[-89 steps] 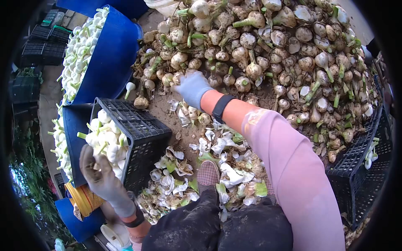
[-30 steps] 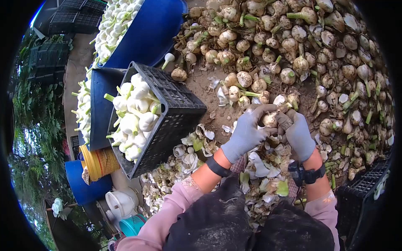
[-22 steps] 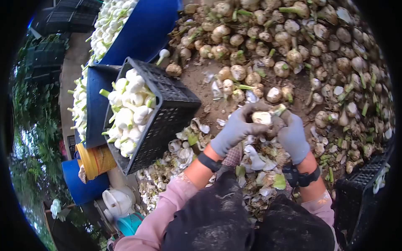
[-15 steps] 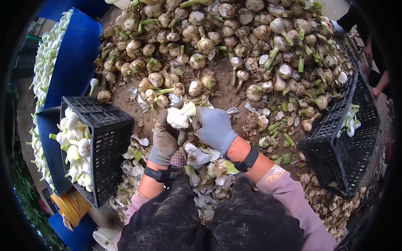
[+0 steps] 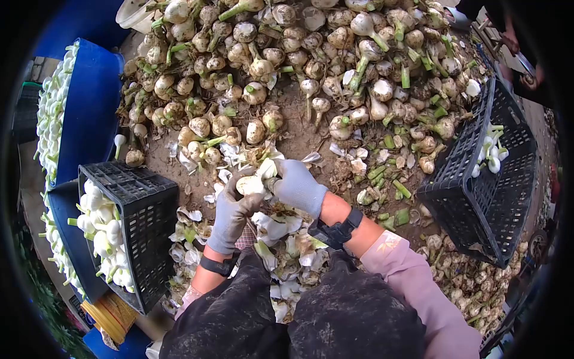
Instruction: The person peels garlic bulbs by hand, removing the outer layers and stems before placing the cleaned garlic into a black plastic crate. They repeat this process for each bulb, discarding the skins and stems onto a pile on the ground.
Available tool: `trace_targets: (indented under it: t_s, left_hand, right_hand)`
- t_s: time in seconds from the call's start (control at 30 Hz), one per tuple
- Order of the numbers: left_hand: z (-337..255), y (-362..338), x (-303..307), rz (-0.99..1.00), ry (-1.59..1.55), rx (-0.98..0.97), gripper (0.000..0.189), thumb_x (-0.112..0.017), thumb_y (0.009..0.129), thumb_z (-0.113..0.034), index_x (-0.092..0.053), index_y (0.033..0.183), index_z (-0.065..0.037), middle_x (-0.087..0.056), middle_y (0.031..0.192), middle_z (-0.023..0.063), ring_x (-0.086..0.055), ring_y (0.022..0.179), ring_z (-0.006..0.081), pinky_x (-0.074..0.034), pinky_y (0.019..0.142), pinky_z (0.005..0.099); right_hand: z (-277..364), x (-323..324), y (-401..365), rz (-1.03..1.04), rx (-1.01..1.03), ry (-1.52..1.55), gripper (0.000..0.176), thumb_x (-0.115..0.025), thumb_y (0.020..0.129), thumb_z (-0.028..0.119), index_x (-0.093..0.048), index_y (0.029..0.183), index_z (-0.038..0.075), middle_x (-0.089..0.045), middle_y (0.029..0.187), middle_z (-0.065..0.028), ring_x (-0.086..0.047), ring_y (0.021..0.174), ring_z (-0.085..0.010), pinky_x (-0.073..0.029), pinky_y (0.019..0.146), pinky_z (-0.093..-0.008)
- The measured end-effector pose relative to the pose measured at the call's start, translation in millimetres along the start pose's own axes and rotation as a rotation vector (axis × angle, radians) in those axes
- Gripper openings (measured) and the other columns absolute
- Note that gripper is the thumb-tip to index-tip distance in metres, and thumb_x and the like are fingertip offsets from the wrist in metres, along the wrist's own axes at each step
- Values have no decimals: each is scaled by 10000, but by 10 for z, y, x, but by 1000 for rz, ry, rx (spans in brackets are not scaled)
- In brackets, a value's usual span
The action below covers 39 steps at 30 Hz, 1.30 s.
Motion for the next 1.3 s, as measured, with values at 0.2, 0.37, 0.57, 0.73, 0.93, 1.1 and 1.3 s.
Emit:
trace_targets:
  t_s: [0.2, 0.37, 0.57, 0.73, 0.93, 1.1, 1.3]
  left_hand:
    - [67, 135, -91, 116, -521, 95, 537, -473, 945, -447, -469, 1337, -81, -644, 993, 91, -529, 517, 156, -340, 418, 252]
    - [-112, 148, -220, 103, 161, 119, 718, -655, 875, -240, -275, 1464, -84, -609, 1032, 102, -593, 647, 154, -487, 540, 252]
    - [-161, 274, -66, -116, 314, -42, 593, -596, 918, -212, -357, 1421, -10, -533, 1166, 115, -590, 786, 113, -495, 602, 224]
    - [-487, 179, -636, 222, 908, -545, 476, -666, 890, -379, -588, 1195, -23, -469, 1282, 158, -490, 1166, 257, -429, 951, 368]
    - [-308, 314, -690, 252, 339, -61, 468, -693, 884, -306, -573, 1168, 45, -540, 1225, 100, -619, 957, 164, -514, 845, 298]
    - [-764, 314, -1013, 279, -167, -251, 439, -512, 989, -299, -519, 1260, 45, -582, 1245, 175, -541, 1191, 244, -436, 1011, 377]
    - [-1432, 226, -2111, 391, -324, -156, 582, -455, 997, -406, -380, 1381, 25, -525, 1305, 176, -548, 1165, 263, -453, 1019, 411]
  right_hand:
    - [227, 60, -57, -180, 229, -351, 256, -616, 876, 71, -575, 1113, -14, -634, 954, -88, -626, 753, -127, -522, 644, -312]
    - [120, 153, -62, 99, -61, 276, 275, -647, 901, 115, -616, 1146, -6, -676, 1059, -59, -596, 940, -105, -490, 842, -292]
    - [104, 173, -238, -16, -82, 233, 201, -642, 880, 89, -657, 1058, -4, -697, 912, -50, -604, 829, -86, -498, 748, -280]
    - [-97, 244, -331, -162, -11, 231, 266, -633, 851, 110, -631, 1088, -10, -693, 957, -175, -666, 886, -197, -499, 771, -315]
    - [115, 652, -571, -371, 2, -756, 276, -595, 738, 131, -614, 994, 28, -645, 880, -197, -650, 824, -359, -523, 725, -452]
    - [-84, 281, -872, 223, -55, -1006, 234, -626, 781, 204, -675, 953, 53, -658, 912, -169, -666, 841, -321, -528, 740, -431]
    - [-118, 143, -981, 266, -63, -635, 637, -680, 753, 189, -485, 1356, 122, -650, 1001, -174, -641, 942, -364, -525, 831, -410]
Point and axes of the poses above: each hand's wrist, its own y-axis towards the middle knuckle, its own x-axis out of the back of the hand, z = x × y, the point moved 5 cm from there along y, towards the middle knuckle
